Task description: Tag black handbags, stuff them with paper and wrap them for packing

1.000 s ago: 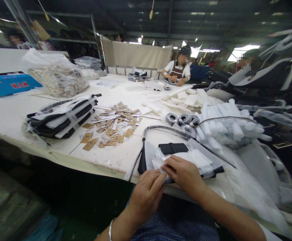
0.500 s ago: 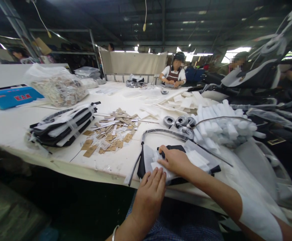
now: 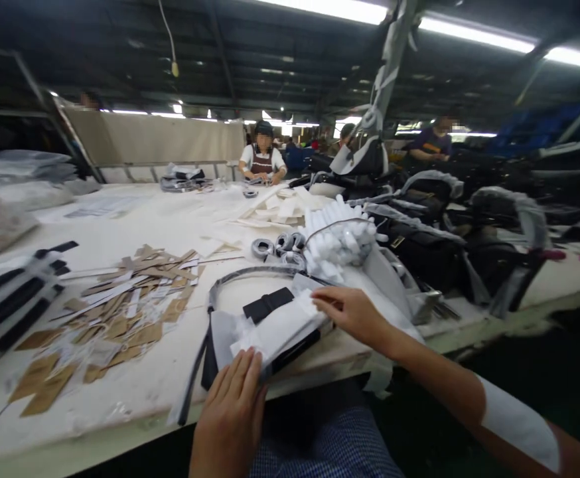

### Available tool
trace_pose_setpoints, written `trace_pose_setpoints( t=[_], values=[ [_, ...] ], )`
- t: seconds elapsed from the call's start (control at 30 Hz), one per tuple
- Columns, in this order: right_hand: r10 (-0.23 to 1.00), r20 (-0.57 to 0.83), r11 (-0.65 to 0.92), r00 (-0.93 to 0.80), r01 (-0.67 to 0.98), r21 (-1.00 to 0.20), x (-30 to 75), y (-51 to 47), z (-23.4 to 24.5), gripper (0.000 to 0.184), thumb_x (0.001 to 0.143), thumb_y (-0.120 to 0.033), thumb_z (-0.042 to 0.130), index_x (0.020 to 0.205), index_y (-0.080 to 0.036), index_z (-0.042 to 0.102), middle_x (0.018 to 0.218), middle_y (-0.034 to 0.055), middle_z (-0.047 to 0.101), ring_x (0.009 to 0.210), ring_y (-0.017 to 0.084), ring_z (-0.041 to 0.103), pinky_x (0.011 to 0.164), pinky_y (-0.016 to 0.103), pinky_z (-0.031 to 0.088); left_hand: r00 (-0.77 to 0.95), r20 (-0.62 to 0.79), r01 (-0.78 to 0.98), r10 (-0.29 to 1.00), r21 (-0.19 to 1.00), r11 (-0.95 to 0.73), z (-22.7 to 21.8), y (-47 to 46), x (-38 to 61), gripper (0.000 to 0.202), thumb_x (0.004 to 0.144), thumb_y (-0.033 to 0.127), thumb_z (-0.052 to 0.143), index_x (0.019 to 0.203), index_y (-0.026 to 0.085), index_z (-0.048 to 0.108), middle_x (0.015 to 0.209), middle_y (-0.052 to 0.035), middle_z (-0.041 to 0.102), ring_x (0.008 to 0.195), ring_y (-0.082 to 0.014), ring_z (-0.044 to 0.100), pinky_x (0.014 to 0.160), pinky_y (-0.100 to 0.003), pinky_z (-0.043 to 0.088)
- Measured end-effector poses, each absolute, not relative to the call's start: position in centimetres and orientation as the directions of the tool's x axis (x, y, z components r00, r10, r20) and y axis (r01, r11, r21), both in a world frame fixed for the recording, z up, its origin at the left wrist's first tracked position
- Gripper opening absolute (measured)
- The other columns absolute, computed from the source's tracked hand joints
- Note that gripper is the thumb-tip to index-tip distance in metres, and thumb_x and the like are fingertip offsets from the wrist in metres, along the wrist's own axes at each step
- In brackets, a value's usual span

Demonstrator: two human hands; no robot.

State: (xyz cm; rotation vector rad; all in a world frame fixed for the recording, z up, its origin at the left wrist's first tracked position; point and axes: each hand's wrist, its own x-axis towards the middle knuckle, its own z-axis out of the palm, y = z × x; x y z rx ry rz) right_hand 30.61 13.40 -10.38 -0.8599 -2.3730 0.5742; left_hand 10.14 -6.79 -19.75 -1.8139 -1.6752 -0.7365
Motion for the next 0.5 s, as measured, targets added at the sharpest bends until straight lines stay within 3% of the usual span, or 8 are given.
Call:
trace_pose_setpoints(
  t=[0.07, 0.13, 0.2, 0.33, 0.5],
  values=[
    [0.807, 0.366, 0.589, -0.463, 0.597, -0.545, 36.8, 16.2, -9.8, 0.025, 0.091, -0.036, 0.056, 0.104, -0.022, 0.072, 0.108, 0.0054, 0.075, 0.094, 0.021, 0.071, 0.084, 0.031, 0.054, 0.086, 0.727, 0.996, 0.681, -0.042, -0.080, -19.9, -6.8, 9.9, 0.038, 0.099, 0.025, 0.041, 0.130, 0.013, 0.058, 0.130, -0.0123, 0.066, 0.112, -0.0276, 0.065, 0.094, -0.042, 0.051],
    [0.923, 0.317, 0.370, -0.219, 0.733, -0.571, 42.3, 19.4, -9.2, 0.026, 0.085, -0.036, 0.060, 0.103, -0.021, 0.073, 0.114, 0.0070, 0.073, 0.097, 0.023, 0.070, 0.091, 0.035, 0.053, 0.088, 0.711, 0.996, 0.698, -0.051, -0.074, -19.9, -6.8, 9.8, 0.037, 0.098, 0.025, 0.043, 0.131, 0.014, 0.058, 0.131, -0.0112, 0.066, 0.114, -0.0269, 0.064, 0.096, -0.041, 0.050],
    [0.959, 0.255, 0.254, -0.121, 0.764, -0.593, 46.4, 22.3, -8.7, 0.023, 0.081, -0.034, 0.063, 0.096, -0.019, 0.073, 0.106, 0.0100, 0.075, 0.097, 0.027, 0.070, 0.090, 0.038, 0.054, 0.087, 0.688, 0.996, 0.721, -0.063, -0.060, -19.9, -6.9, 9.8, 0.037, 0.098, 0.024, 0.045, 0.132, 0.014, 0.057, 0.132, -0.0107, 0.065, 0.116, -0.0264, 0.063, 0.097, -0.041, 0.049],
    [0.992, 0.010, 0.101, -0.127, 0.735, -0.671, 49.5, 25.6, -8.4, 0.020, 0.080, -0.033, 0.066, 0.069, -0.016, 0.070, 0.071, 0.0110, 0.075, 0.068, 0.023, 0.071, 0.066, 0.032, 0.058, 0.107, 0.691, 0.994, 0.715, -0.091, -0.060, -19.9, -6.9, 9.6, 0.037, 0.098, 0.025, 0.047, 0.131, 0.012, 0.057, 0.130, -0.0104, 0.066, 0.114, -0.0251, 0.064, 0.097, -0.040, 0.048],
    [0.951, -0.145, 0.067, -0.275, 0.637, -0.768, 49.5, 26.6, -8.1, 0.031, 0.086, -0.031, 0.065, 0.070, -0.006, 0.074, 0.077, 0.0195, 0.076, 0.069, 0.021, 0.073, 0.061, 0.028, 0.056, 0.140, 0.708, 0.990, 0.692, -0.121, -0.077, -19.8, -6.8, 9.4, 0.037, 0.099, 0.026, 0.048, 0.131, 0.012, 0.057, 0.127, -0.0099, 0.068, 0.113, -0.0248, 0.065, 0.097, -0.038, 0.048]
  ],
)
